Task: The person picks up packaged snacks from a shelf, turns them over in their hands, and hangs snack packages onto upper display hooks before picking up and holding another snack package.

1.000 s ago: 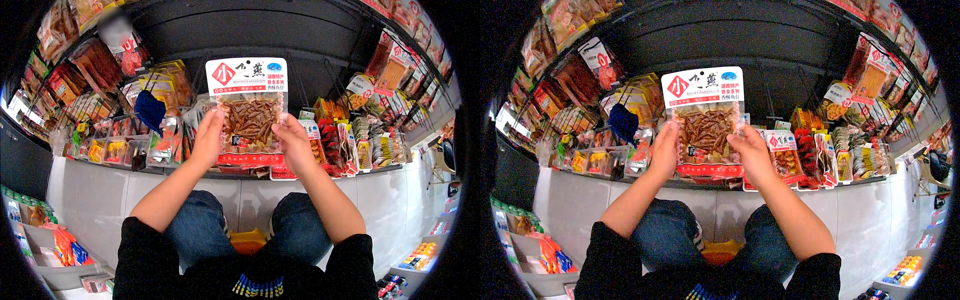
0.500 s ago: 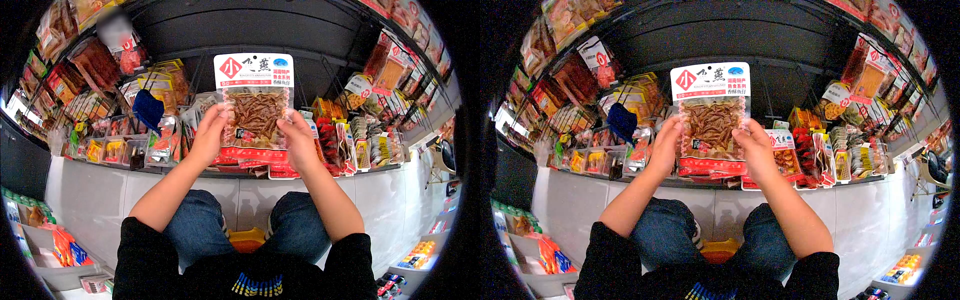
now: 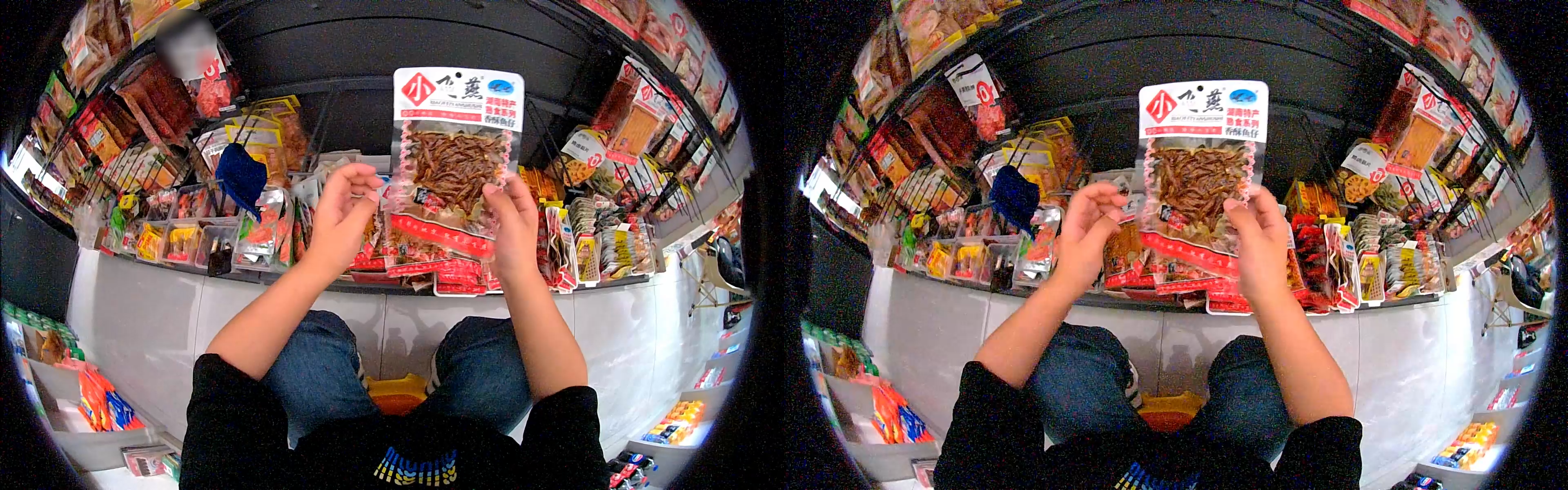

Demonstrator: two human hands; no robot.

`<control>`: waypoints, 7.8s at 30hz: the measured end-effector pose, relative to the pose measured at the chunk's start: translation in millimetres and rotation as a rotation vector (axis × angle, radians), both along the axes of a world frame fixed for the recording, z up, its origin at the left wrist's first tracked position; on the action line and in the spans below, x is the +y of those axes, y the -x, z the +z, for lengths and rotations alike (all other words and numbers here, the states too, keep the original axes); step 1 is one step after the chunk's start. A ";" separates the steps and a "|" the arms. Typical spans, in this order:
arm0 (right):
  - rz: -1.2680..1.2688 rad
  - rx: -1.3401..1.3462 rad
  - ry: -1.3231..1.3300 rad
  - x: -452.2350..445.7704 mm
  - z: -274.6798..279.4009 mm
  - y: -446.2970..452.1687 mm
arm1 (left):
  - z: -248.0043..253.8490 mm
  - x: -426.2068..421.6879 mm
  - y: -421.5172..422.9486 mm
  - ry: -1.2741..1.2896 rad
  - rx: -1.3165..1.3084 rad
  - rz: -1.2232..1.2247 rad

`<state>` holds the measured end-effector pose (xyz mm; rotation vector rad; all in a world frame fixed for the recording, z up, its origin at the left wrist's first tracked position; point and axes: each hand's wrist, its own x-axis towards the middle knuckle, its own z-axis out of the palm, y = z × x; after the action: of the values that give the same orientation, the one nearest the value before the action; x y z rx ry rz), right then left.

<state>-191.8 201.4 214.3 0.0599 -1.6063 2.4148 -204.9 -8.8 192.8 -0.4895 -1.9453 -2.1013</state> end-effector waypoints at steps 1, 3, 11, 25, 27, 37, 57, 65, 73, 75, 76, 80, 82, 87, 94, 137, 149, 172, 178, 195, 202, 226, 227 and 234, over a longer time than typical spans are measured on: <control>-0.029 0.015 -0.053 1.0 4.6 -2.3 | 2.2 2.7 -2.0 0.005 -0.022 -0.073; -0.061 0.101 -0.125 3.4 0.3 -0.9 | 5.4 8.2 -7.1 0.034 -0.066 -0.192; -0.279 0.394 -0.690 -10.8 -5.3 -11.4 | 9.8 32.1 -23.3 0.057 -0.034 -0.414; -0.090 0.640 -1.133 -34.6 -2.2 -19.9 | 15.4 25.8 -25.8 -0.116 -0.130 -0.387; -0.095 0.662 -1.145 -36.3 -0.2 -21.2 | 18.0 25.5 -28.3 -0.098 -0.165 -0.342; -0.193 0.679 -1.228 -27.9 2.1 -19.6 | 19.9 20.0 -20.5 -0.251 -0.411 -0.131; 0.142 -0.019 -0.249 -10.1 -21.6 1.8 | 10.3 10.4 -14.6 -0.171 -0.249 -0.018; 0.169 -0.022 -0.063 -8.9 -19.5 1.7 | 2.2 10.9 -9.6 -0.245 -0.290 -0.028; 0.106 0.054 -0.152 -7.6 -23.1 3.0 | 2.5 11.1 -9.6 -0.295 -0.307 -0.055; 0.097 0.064 -0.181 -7.4 -23.2 3.1 | 3.4 10.7 -9.7 -0.284 -0.333 -0.054; 0.092 0.086 -0.176 -7.8 -23.2 2.9 | 3.6 11.0 -9.8 -0.264 -0.347 -0.031; 0.075 0.093 -0.177 -9.2 -20.8 0.4 | 5.3 16.6 -10.2 -0.262 -0.356 0.047; 0.078 0.102 -0.180 -8.5 -23.2 1.8 | 6.9 14.8 -11.9 -0.247 -0.348 0.013; 0.088 0.109 -0.164 -8.8 -22.3 0.5 | 10.6 14.3 -14.0 -0.192 -0.361 -0.025; 0.088 0.095 -0.139 -11.1 -22.0 0.4 | 5.6 12.2 -11.5 -0.200 -0.322 -0.042; 0.191 0.016 -0.016 -8.8 -26.1 1.5 | 5.3 14.9 -11.1 -0.214 -0.328 -0.034; 0.186 -0.017 0.038 -12.2 -23.2 1.4 | 7.4 17.2 -12.3 -0.183 -0.371 0.007; 0.129 0.017 -0.017 -9.5 -22.8 -0.4 | -4.3 14.7 -6.3 -0.195 -0.316 -0.012; 0.079 0.059 -0.041 -14.7 -23.7 1.5 | -2.1 11.3 -8.1 -0.099 -0.343 -0.066; 0.043 0.125 -0.211 -14.7 -21.5 -3.1 | 11.1 11.1 -13.4 -0.096 -0.445 0.004; 0.078 0.062 -0.254 -15.5 -19.7 -7.0 | -1.9 7.5 -5.5 -0.099 -0.283 -0.022; 0.332 -0.239 0.258 -8.2 -22.4 -1.6 | 11.8 17.9 -10.3 -0.336 -0.430 0.055; 0.352 -0.247 0.241 -7.7 -20.8 -1.1 | 13.8 12.3 -10.2 -0.318 -0.504 0.015; 0.377 -0.145 0.023 -10.8 -18.2 -4.0 | -6.8 5.9 3.3 -0.313 -0.460 0.053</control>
<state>-187.8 190.6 196.1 0.2051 -1.7640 2.7747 -208.2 -2.9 186.0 0.1183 -1.7494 -2.5901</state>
